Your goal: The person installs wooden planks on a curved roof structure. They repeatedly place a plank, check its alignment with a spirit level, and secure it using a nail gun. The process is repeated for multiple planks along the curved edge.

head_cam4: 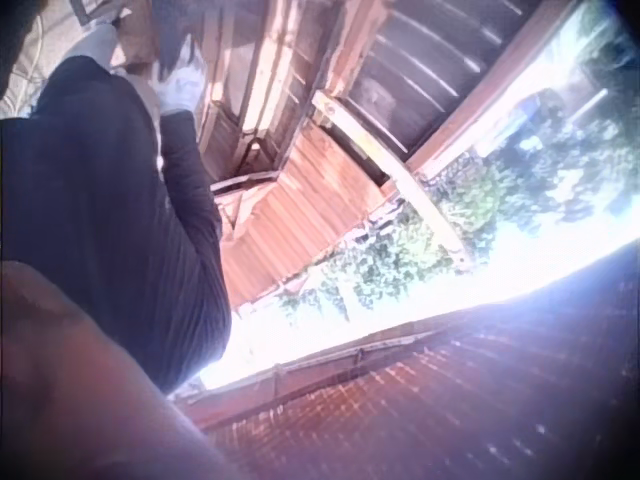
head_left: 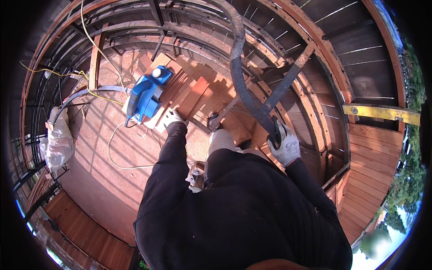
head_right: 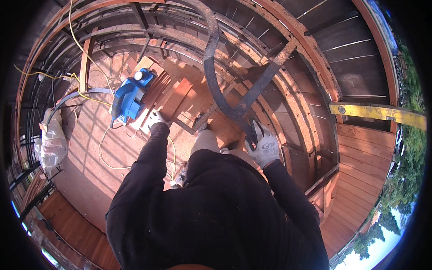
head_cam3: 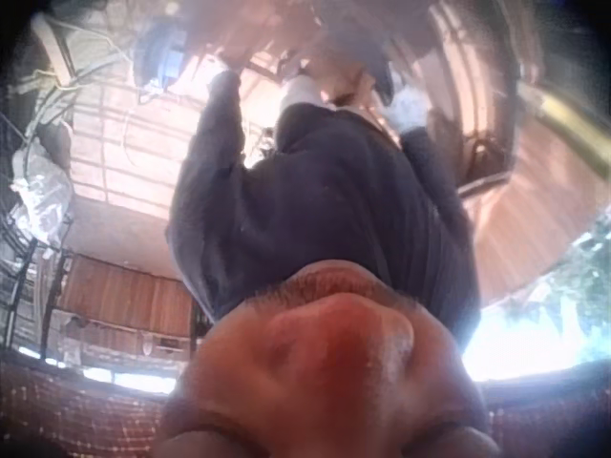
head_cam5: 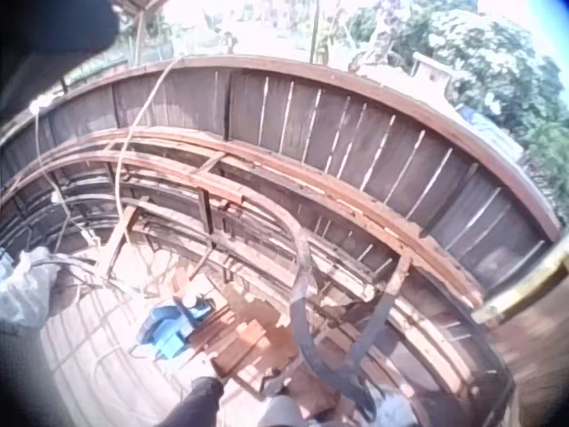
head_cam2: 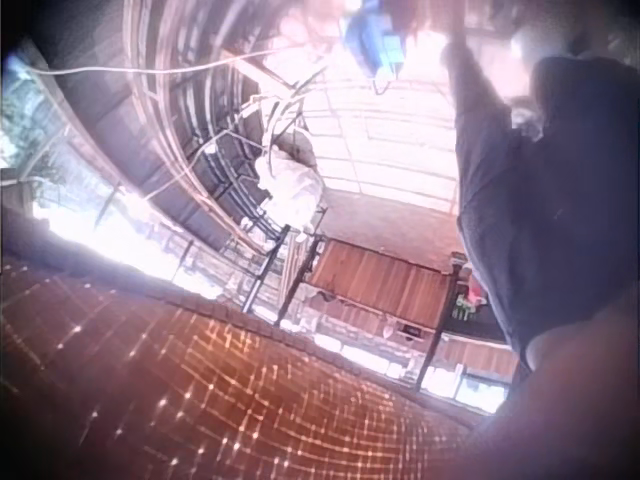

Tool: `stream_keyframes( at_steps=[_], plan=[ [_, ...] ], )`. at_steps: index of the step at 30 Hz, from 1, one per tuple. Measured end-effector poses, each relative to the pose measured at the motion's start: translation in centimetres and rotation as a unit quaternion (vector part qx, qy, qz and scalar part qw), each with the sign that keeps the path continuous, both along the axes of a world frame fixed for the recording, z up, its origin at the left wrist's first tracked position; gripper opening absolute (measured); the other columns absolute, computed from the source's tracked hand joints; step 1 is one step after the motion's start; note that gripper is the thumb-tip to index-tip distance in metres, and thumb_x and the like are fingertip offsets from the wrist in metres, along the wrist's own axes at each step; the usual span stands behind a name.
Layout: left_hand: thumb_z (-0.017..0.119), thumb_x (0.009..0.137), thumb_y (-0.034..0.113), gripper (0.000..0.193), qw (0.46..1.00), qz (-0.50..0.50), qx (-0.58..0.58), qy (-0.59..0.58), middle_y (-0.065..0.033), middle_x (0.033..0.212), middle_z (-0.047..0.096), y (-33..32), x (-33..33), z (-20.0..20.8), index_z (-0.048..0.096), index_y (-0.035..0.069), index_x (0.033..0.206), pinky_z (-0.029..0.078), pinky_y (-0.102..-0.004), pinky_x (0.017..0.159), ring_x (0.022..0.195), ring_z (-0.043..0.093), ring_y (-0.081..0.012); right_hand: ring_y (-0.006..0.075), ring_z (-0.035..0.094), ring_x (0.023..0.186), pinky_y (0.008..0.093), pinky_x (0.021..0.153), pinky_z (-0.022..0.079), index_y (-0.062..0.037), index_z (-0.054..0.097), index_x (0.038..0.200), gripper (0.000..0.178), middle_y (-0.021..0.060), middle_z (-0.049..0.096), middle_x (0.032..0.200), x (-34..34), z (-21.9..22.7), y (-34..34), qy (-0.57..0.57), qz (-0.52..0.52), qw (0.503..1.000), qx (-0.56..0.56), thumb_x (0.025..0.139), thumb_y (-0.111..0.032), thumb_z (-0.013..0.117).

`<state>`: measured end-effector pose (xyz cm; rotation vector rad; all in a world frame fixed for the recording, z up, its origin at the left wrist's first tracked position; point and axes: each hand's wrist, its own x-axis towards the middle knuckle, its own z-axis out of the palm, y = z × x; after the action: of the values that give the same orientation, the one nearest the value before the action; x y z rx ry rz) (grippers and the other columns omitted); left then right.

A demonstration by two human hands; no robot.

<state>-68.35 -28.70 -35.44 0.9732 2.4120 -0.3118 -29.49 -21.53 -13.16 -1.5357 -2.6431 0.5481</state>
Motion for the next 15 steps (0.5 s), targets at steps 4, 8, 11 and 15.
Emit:
stream_keyframes(
  at_steps=[4, 8, 11, 15],
  plan=[
    [0.084, 0.056, 0.045, 0.088, 0.985, 0.028, 0.154, -0.07, -0.0215, 0.116, 0.054, -5.1, 1.2, 0.3, 0.046, 0.001, 0.122, 0.045, -0.0483, 0.094, 0.112, 0.053, -0.038, 0.0365, 0.049, 0.12, 0.045, 0.102, 0.038, -0.0093, 0.036, 0.143, 0.074, 0.02, 0.049, 0.132, 0.2, 1.4, -0.3, 0.009, -0.044, 0.997, -0.066, 0.082, -0.04, 0.065],
    [0.091, 0.056, 0.034, 0.082, 0.925, -0.003, 0.334, -0.179, -0.0176, 0.106, 0.055, -6.5, 4.1, 10.3, 0.045, -0.002, 0.114, 0.049, -0.0447, 0.086, 0.1, 0.058, -0.0332, 0.0353, 0.05, 0.12, 0.0433, 0.105, 0.038, -0.0093, 0.037, 0.144, 0.076, 0.0199, 0.051, 0.131, 1.7, 2.3, -0.9, 0.154, -0.123, 0.977, -0.079, 0.081, -0.037, 0.068],
    [0.092, 0.058, 0.022, 0.076, 0.832, 0.012, 0.423, -0.358, -0.0125, 0.109, 0.054, -2.7, 5.9, 16.3, 0.044, -0.001, 0.112, 0.049, -0.0376, 0.088, 0.102, 0.055, -0.0246, 0.0348, 0.052, 0.119, 0.0431, 0.105, 0.039, -0.0085, 0.035, 0.145, 0.077, 0.02, 0.052, 0.131, 3.6, 6.4, -0.7, 0.289, -0.151, 0.941, -0.086, 0.081, -0.032, 0.07],
    [0.087, 0.065, 0.012, 0.056, 0.781, -0.222, 0.423, -0.403, -0.0122, 0.103, 0.06, 6.5, 14.6, 29.4, 0.052, 0.0, 0.107, 0.05, -0.0329, 0.081, 0.092, 0.061, -0.02, 0.0296, 0.056, 0.116, 0.0397, 0.103, 0.041, -0.006, 0.034, 0.145, 0.076, 0.0178, 0.053, 0.131, 7.8, 17.5, 0.2, 0.56, -0.11, 0.819, -0.064, 0.081, -0.019, 0.072]
  ],
)
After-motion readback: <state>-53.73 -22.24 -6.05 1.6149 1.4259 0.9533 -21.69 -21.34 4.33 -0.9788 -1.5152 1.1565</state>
